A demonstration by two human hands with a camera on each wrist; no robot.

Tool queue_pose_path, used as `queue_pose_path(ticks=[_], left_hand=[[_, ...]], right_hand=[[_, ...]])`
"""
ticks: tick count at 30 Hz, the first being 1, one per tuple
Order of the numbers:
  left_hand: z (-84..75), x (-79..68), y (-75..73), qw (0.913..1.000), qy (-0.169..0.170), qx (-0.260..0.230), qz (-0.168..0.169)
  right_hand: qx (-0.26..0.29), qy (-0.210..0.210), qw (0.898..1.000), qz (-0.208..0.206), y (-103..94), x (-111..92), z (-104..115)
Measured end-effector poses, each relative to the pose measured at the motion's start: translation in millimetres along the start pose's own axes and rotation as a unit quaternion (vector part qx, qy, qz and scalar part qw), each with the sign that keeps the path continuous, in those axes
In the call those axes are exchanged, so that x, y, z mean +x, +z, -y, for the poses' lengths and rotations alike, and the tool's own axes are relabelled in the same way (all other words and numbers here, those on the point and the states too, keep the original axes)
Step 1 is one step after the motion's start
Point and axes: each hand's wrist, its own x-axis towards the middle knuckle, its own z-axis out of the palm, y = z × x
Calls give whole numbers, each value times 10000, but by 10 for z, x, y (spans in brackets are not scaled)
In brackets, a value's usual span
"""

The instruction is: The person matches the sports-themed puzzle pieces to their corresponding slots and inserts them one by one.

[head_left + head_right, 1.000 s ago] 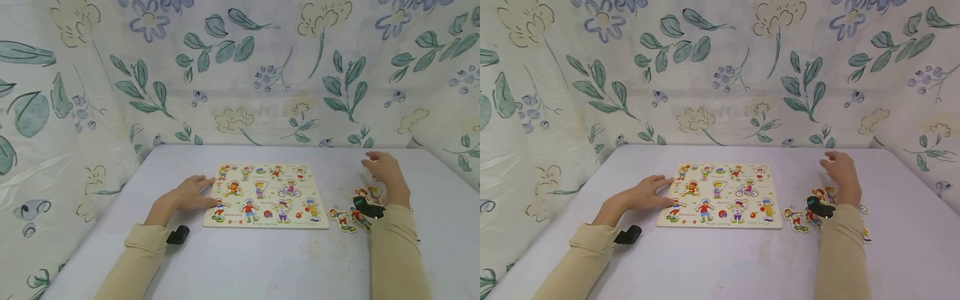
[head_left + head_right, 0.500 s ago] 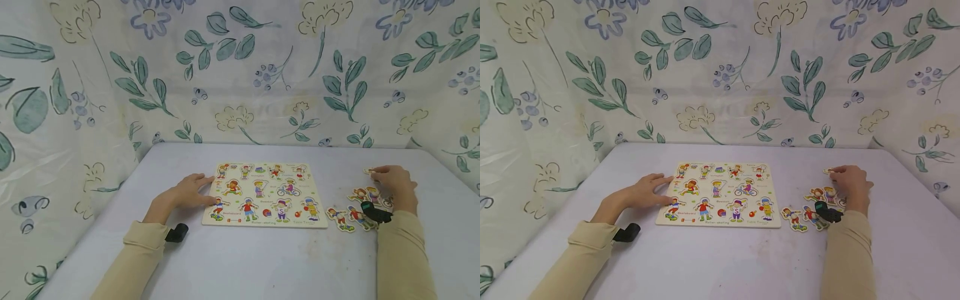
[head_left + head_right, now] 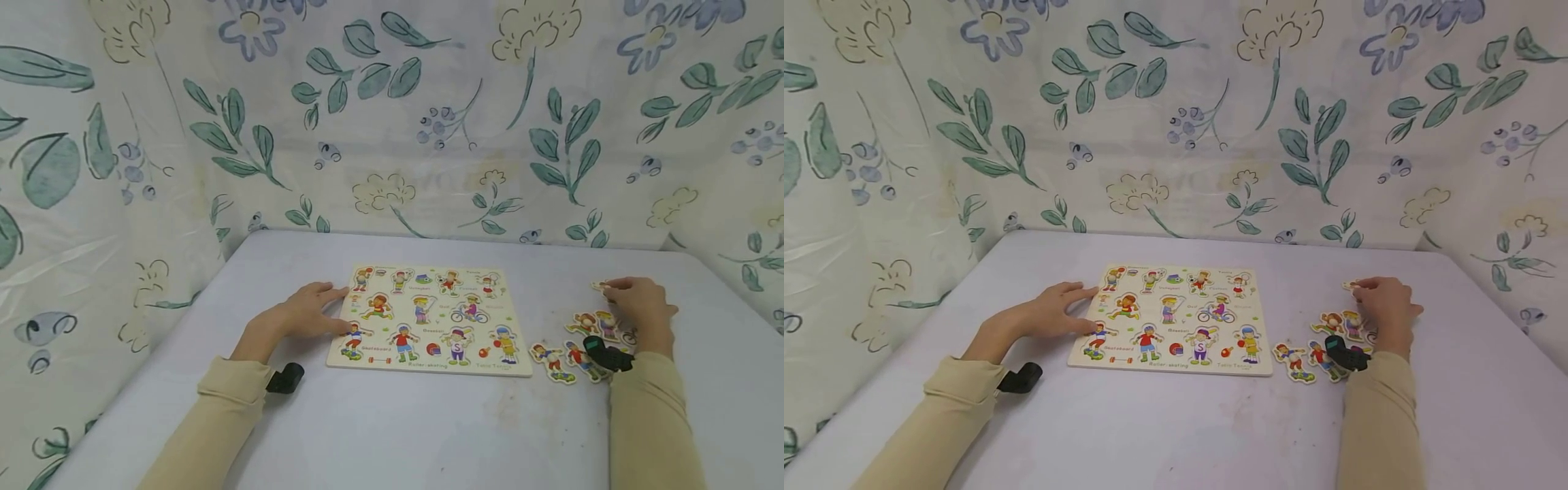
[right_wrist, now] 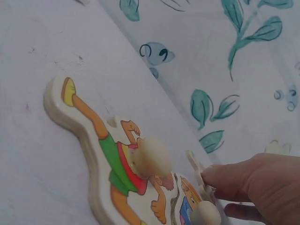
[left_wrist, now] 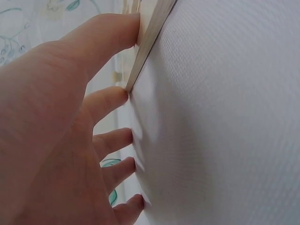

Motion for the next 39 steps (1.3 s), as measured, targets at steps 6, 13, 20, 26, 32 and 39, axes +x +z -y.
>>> queue_pose_path(ticks=[6, 13, 20, 26, 32, 39], left_hand=[[-1, -3, -3, 10000, -5, 56, 22], [-1, -12, 3, 10000, 67, 45, -27], [16, 4, 4, 9999, 72, 72, -34], [16, 11, 9, 9999, 79, 112, -45], [20, 7, 12, 9999, 66, 100, -59], [27, 13, 17, 10000, 12, 59, -32]], right_hand=[[-2, 42, 9999, -91, 21, -4, 21], [123, 160, 9998, -81, 18, -16, 50], [138, 15, 9999, -85, 24, -3, 89], [119, -81, 9999, -34, 15, -15, 127], [98, -81, 9999, -12, 17, -20, 145], [41, -331, 9994, 70, 33, -33, 201]])
